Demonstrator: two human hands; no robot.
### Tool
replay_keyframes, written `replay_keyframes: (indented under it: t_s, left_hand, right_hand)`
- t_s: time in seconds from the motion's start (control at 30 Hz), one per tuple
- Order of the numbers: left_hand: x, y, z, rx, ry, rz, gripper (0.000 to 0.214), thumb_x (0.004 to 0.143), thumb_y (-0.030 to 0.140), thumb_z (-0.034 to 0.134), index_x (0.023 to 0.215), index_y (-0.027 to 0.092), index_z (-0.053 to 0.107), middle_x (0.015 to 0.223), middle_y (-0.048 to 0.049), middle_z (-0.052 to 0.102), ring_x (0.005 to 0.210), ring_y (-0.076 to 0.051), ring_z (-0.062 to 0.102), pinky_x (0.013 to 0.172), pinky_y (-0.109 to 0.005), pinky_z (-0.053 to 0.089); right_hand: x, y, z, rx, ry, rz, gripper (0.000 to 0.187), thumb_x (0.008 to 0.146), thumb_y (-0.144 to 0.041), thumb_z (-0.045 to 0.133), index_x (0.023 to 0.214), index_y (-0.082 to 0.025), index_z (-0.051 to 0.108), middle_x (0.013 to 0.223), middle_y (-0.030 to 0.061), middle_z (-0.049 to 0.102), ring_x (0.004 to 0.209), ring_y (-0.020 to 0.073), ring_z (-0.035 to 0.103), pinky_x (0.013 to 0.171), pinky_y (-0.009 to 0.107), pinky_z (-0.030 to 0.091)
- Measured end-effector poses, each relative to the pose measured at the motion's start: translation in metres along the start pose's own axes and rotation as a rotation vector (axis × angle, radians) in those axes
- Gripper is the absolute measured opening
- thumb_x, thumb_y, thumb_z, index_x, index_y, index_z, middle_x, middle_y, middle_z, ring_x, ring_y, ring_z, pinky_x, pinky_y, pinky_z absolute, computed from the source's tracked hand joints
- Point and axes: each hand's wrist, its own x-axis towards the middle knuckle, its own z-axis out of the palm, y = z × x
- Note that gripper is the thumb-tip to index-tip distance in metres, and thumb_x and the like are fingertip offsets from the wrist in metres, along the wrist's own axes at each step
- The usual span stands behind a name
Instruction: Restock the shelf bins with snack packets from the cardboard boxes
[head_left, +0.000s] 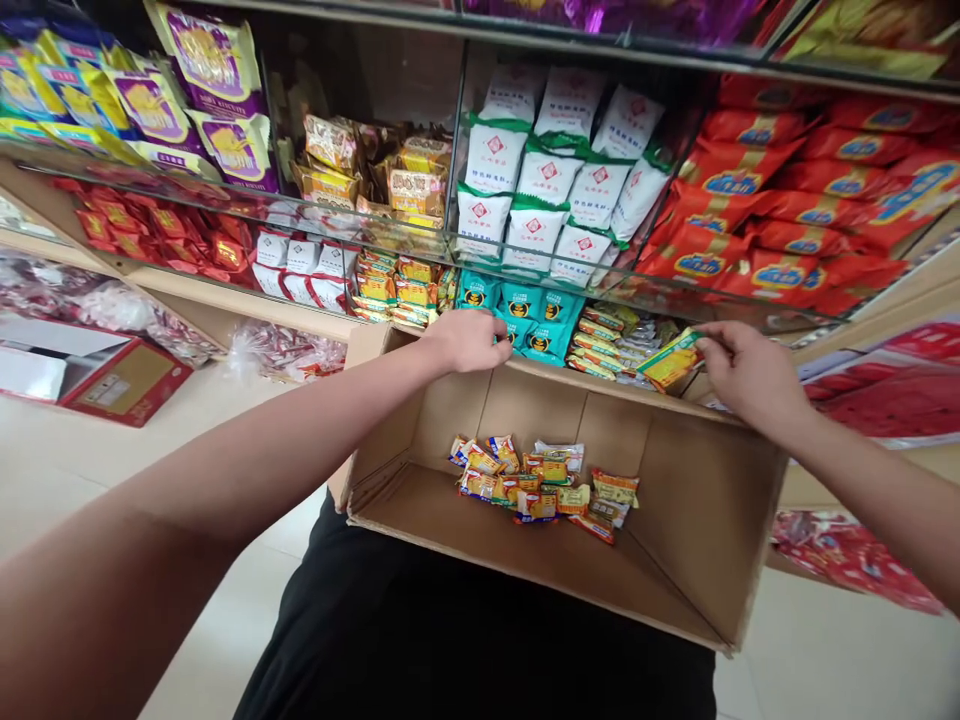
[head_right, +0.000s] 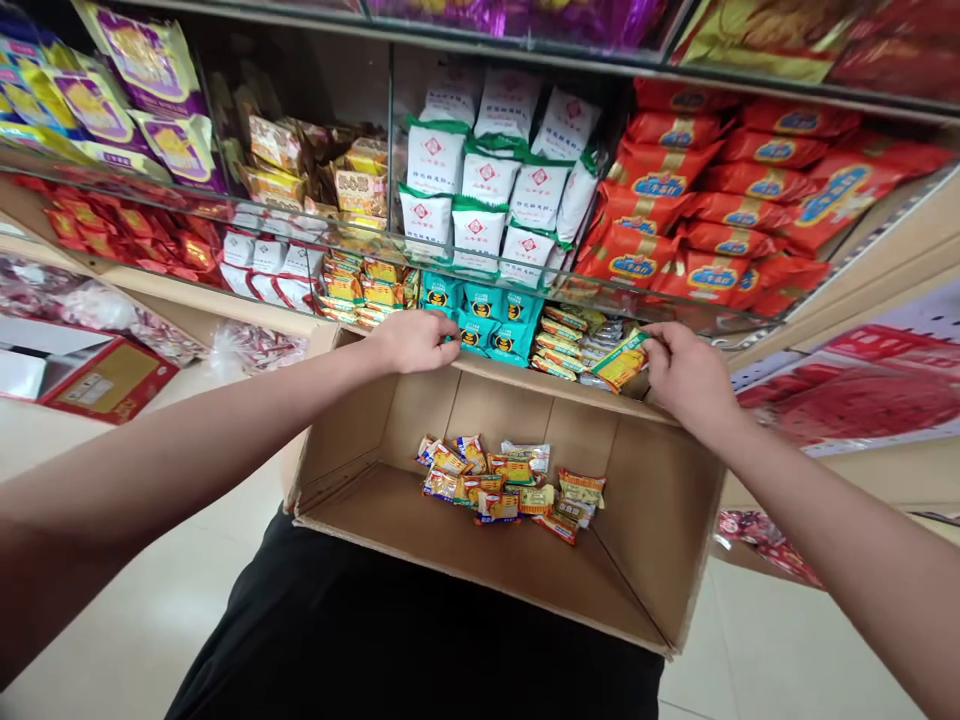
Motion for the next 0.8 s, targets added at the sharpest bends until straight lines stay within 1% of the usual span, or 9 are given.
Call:
replay_keyframes:
  t_s: [0.1,0.17,0.27,0.33,0.4,0.47,0.6,0.7,0.8]
  left_hand:
    - [0.000,0.008,-0.009,-0.304,0.002,0.054,0.041,0.073,0.043,0.045,0.108,0.023,0.054,0.096,-0.0038,0.061,0.079,-0.017,0.056,0.068,-0.028,0.042]
    - [-0.001,0.021,-0.014,-0.585,0.009,0.179,0.053,0.071,0.045,0.051,0.118,0.020,0.044,0.103,-0.0060,0.058,0.081,-0.015,0.056,0.067,-0.025,0.043]
    - [-0.001,0.043,-0.017,-0.791,-0.076,0.358,0.049,0.070,0.046,0.054,0.108,0.015,0.048,0.094,-0.0063,0.059,0.076,-0.013,0.055,0.063,-0.024,0.043]
    - [0.001,0.051,-0.015,-0.803,-0.104,0.367,0.037,0.072,0.043,0.053,0.094,0.013,0.053,0.080,-0.0033,0.059,0.070,-0.012,0.054,0.060,-0.023,0.042]
    - [0.004,0.052,-0.014,-0.794,-0.046,0.328,0.033,0.073,0.041,0.053,0.091,0.014,0.052,0.078,-0.0014,0.058,0.069,-0.012,0.053,0.060,-0.024,0.042]
    - [0.008,0.045,-0.015,-0.713,0.030,0.298,0.033,0.072,0.041,0.054,0.094,0.016,0.052,0.079,-0.0006,0.058,0.070,-0.013,0.053,0.060,-0.024,0.041]
    - [0.007,0.014,-0.022,-0.410,0.187,0.146,0.030,0.074,0.041,0.051,0.092,0.018,0.052,0.077,-0.0014,0.058,0.070,-0.015,0.054,0.060,-0.026,0.040]
    - [0.000,-0.005,-0.017,-0.238,0.279,-0.043,0.030,0.078,0.042,0.044,0.097,0.018,0.049,0.077,-0.0040,0.059,0.070,-0.018,0.056,0.058,-0.027,0.039]
    - [-0.006,-0.009,-0.007,-0.103,0.268,-0.124,0.034,0.081,0.046,0.037,0.100,0.020,0.047,0.077,-0.0049,0.060,0.069,-0.020,0.057,0.057,-0.029,0.039]
  right_hand:
    - [-0.008,-0.031,-0.009,0.282,0.189,-0.037,0.024,0.079,-0.026,0.047,0.097,-0.016,0.058,0.081,0.0074,0.063,0.068,0.0162,0.056,0.063,0.027,0.043]
    - [-0.016,-0.062,-0.010,0.499,0.217,-0.069,0.023,0.079,-0.029,0.047,0.097,-0.017,0.056,0.077,0.0055,0.061,0.065,0.0147,0.055,0.060,0.027,0.044]
    - [-0.030,-0.105,-0.001,0.816,0.111,-0.076,0.020,0.079,-0.032,0.048,0.094,-0.020,0.054,0.077,0.0040,0.060,0.066,0.0144,0.057,0.060,0.028,0.048]
    - [-0.038,-0.121,0.009,1.003,0.022,-0.039,0.024,0.077,-0.034,0.050,0.097,-0.020,0.050,0.090,0.0058,0.060,0.075,0.0156,0.058,0.064,0.030,0.049]
    - [-0.039,-0.122,0.017,1.082,-0.068,0.011,0.032,0.076,-0.037,0.051,0.103,-0.020,0.047,0.100,0.0080,0.058,0.081,0.0171,0.059,0.068,0.033,0.050]
    - [-0.034,-0.109,0.019,0.932,-0.118,-0.009,0.032,0.076,-0.039,0.050,0.101,-0.019,0.050,0.102,0.0085,0.059,0.087,0.0194,0.058,0.074,0.037,0.048]
    - [-0.004,-0.060,0.019,0.250,-0.180,-0.156,0.028,0.081,-0.035,0.041,0.094,-0.018,0.060,0.109,0.0090,0.057,0.107,0.0241,0.047,0.094,0.042,0.034]
    - [0.026,-0.026,0.034,-0.026,-0.464,0.040,0.039,0.082,-0.031,0.038,0.114,-0.014,0.051,0.117,0.0126,0.052,0.108,0.0242,0.048,0.089,0.036,0.039]
    - [0.055,-0.008,0.060,-0.099,-0.523,0.130,0.043,0.083,-0.027,0.035,0.119,-0.006,0.046,0.113,0.0203,0.053,0.102,0.0279,0.052,0.082,0.037,0.041]
